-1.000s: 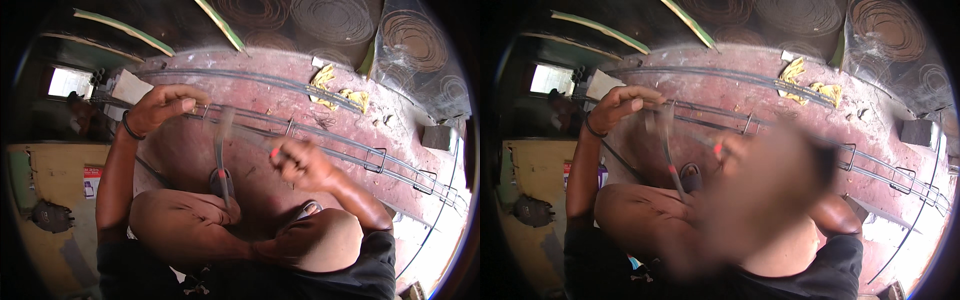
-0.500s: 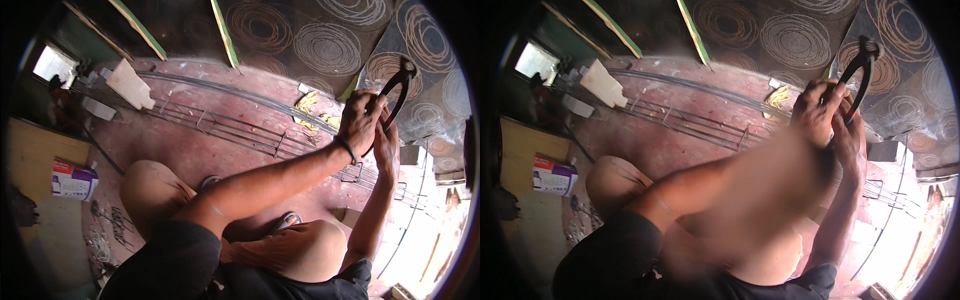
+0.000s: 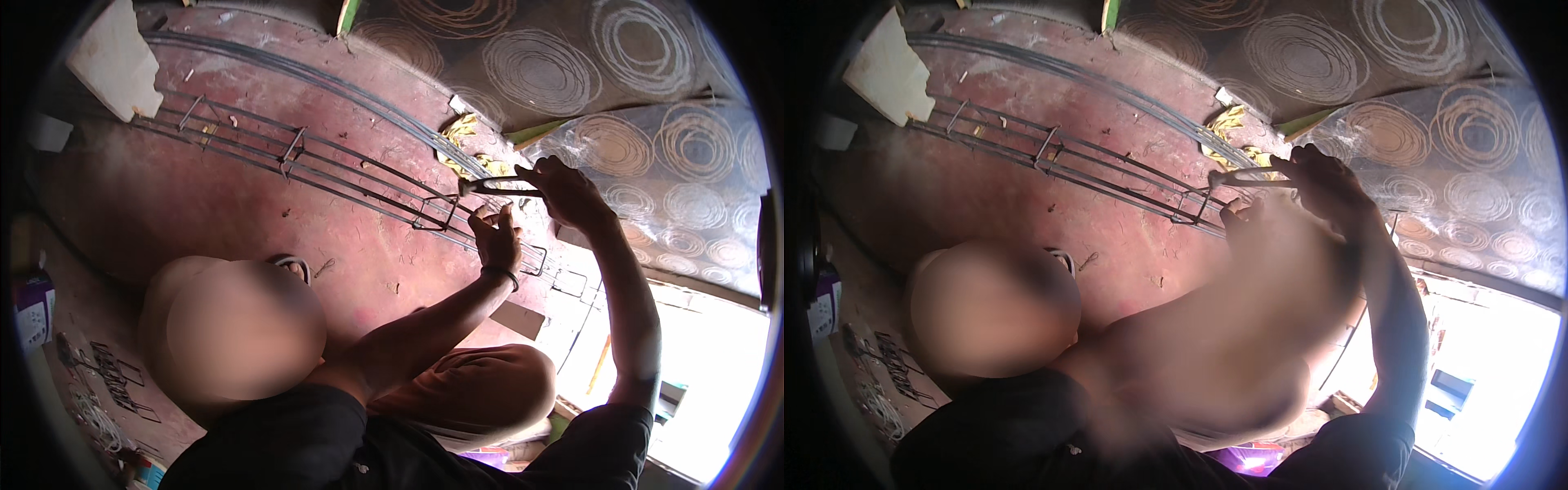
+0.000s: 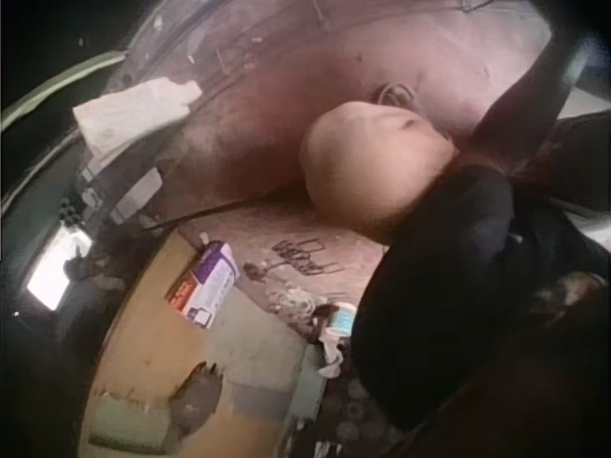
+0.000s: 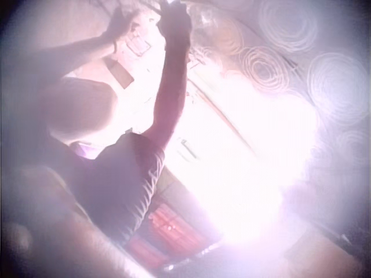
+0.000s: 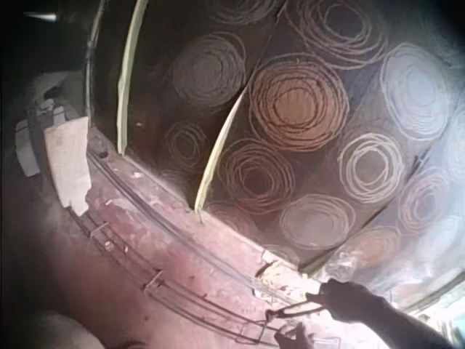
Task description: The person uses thin metal wire and pliers to bind parallel rebar rods together by hand while sitting on the floor.
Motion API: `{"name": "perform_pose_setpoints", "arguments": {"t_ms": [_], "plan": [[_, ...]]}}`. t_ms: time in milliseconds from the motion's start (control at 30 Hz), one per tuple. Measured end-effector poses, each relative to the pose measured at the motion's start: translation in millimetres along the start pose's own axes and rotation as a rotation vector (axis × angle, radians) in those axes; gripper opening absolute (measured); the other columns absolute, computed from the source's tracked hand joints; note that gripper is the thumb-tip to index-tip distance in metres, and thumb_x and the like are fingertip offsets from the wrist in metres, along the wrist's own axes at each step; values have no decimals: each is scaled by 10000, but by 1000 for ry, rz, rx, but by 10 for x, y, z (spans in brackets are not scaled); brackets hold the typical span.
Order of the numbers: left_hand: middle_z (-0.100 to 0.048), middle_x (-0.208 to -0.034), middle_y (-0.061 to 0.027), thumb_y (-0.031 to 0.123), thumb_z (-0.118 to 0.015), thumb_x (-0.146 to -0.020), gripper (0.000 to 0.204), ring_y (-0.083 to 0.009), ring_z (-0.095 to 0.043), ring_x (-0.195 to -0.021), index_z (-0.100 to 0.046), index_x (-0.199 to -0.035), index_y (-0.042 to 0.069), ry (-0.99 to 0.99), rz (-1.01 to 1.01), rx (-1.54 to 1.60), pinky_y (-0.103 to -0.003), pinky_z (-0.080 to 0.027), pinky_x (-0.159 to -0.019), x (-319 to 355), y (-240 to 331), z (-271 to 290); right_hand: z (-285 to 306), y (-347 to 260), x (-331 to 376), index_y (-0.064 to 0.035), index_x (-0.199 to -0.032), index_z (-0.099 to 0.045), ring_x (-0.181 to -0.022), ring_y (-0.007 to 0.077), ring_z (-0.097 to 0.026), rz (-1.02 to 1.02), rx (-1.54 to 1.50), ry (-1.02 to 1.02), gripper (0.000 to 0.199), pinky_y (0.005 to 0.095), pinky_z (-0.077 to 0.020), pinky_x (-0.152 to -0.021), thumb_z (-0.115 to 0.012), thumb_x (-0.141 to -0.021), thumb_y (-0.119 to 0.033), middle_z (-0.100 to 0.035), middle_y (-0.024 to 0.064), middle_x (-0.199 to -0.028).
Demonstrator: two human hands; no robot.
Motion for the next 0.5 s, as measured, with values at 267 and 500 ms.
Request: {"name": "perform_pose_setpoints", "arguments": {"t_ms": [267,500], "plan": [[-551,-891,-92,274,-550,-969,506,-145,-565,-737,-352,-1375,45,-68,130,-42,-303,-536,-592,-174,138,-22,220,28,-374,-253,-1368,-507,-974,259,-593,137,133,-123,616,377,-538,-785,-577,-825,30,-567,96,-1103],[-538,-850,-93,248,-516,-982,436,-143,-576,-673,-373,-1339,43,-92,211,42,-287,-527,-556,-329,-58,-33,282,-22,-515,-282,-1382,-492,-1042,260,-590,184,172,-210,679,377,-542,-812,-557,-809,76,-542,96,-1187]]}}
Point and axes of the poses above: each hand's wrist, its own x-axis away from the middle knuckle, its own z-axis out of the back of the hand, y = z × x, the point moved 5 cm from there along -x, towards the middle knuckle
